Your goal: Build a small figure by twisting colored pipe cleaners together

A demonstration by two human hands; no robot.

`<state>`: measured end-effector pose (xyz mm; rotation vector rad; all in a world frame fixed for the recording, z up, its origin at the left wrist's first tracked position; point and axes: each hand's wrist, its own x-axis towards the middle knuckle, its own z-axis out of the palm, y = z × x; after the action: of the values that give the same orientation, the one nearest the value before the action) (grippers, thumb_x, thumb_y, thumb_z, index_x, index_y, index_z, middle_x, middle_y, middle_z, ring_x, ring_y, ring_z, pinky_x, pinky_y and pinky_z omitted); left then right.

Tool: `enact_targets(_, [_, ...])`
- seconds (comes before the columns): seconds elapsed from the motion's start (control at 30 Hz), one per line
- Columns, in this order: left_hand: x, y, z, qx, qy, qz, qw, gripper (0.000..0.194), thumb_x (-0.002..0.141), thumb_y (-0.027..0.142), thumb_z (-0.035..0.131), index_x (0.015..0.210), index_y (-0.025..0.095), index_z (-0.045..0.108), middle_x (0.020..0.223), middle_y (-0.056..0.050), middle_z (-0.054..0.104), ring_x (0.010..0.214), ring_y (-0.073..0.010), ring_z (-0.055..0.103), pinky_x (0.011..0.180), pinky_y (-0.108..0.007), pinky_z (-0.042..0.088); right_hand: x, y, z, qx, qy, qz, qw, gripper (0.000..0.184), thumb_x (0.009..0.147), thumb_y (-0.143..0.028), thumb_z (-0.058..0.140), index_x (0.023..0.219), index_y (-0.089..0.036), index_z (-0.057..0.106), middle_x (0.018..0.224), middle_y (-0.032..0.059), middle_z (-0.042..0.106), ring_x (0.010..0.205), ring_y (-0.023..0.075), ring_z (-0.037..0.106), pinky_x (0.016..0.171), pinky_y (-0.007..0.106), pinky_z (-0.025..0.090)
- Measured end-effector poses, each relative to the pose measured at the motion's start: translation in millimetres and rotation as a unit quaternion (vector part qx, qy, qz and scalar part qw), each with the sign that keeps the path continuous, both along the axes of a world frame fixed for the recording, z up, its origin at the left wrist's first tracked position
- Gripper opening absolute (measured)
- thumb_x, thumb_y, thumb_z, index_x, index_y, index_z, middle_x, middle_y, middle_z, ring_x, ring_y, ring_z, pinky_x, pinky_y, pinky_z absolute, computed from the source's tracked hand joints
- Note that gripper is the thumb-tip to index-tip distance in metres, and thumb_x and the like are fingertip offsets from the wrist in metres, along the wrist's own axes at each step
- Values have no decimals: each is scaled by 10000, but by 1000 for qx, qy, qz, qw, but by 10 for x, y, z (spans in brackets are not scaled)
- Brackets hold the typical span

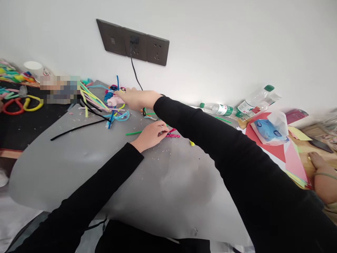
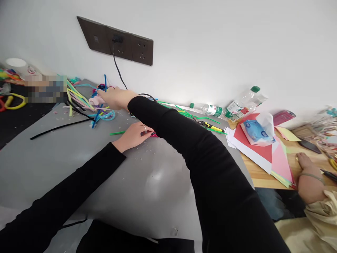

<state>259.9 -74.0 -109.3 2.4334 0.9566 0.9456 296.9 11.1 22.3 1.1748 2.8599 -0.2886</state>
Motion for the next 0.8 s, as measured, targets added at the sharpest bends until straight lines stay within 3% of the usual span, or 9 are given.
enact_targets(0.2, [30,6,12,-5,55,33,998,181,925,159,622,781,183,728,710,-48,657,712,-219,639,650,-317,468,-326,4,-162,30,12,-49,998,705,871,-18,590,1509,-215,364,1417,220,526,1267,394,576,971,512,534])
enact_targets(0.33, [18,-1,17,-6,80,48,996,189,911,163,639,730,170,694,701,-66,656,703,-241,632,653,-337,457,-493,107,-305,37,49,-56,997,740,852,-63,665,1514,-221,374,1459,220,494,1325,422,543,1014,561,520])
enact_targets(0.47, [8,-4,-18,16,32,20,999,205,937,154,612,769,180,728,729,-47,660,731,-214,648,680,-310,484,-305,9,-66,48,147,-23,988,444,873,-71,598,1272,-264,574,1326,71,616,1237,299,596,1049,461,505])
enact_targets(0.57, [20,4,-43,45,-15,-7,999,176,929,118,607,856,184,754,867,-46,699,795,-187,670,730,-283,511,162,-429,232,20,271,-16,962,277,872,1,468,976,-213,612,1111,39,689,1056,182,634,959,340,532])
enact_targets(0.63, [32,14,-51,48,-20,-10,999,171,932,123,606,891,184,760,914,-48,709,830,-188,679,744,-280,520,551,-908,371,-11,411,-12,911,241,871,-20,445,920,-217,574,1007,25,702,881,155,646,840,333,558])
enact_targets(0.73, [38,33,-54,41,-18,-21,999,188,960,151,582,929,185,765,951,-56,715,886,-199,687,781,-293,534,1071,-1750,443,7,551,-15,834,138,945,-164,464,932,-272,548,856,14,674,814,195,650,762,396,561])
enact_targets(0.8, [27,45,-54,40,-16,-39,998,200,977,174,568,942,180,765,957,-64,713,884,-196,686,786,-301,537,1315,-2248,417,35,552,-44,832,61,932,-271,564,918,-330,553,732,9,638,771,237,643,731,440,547])
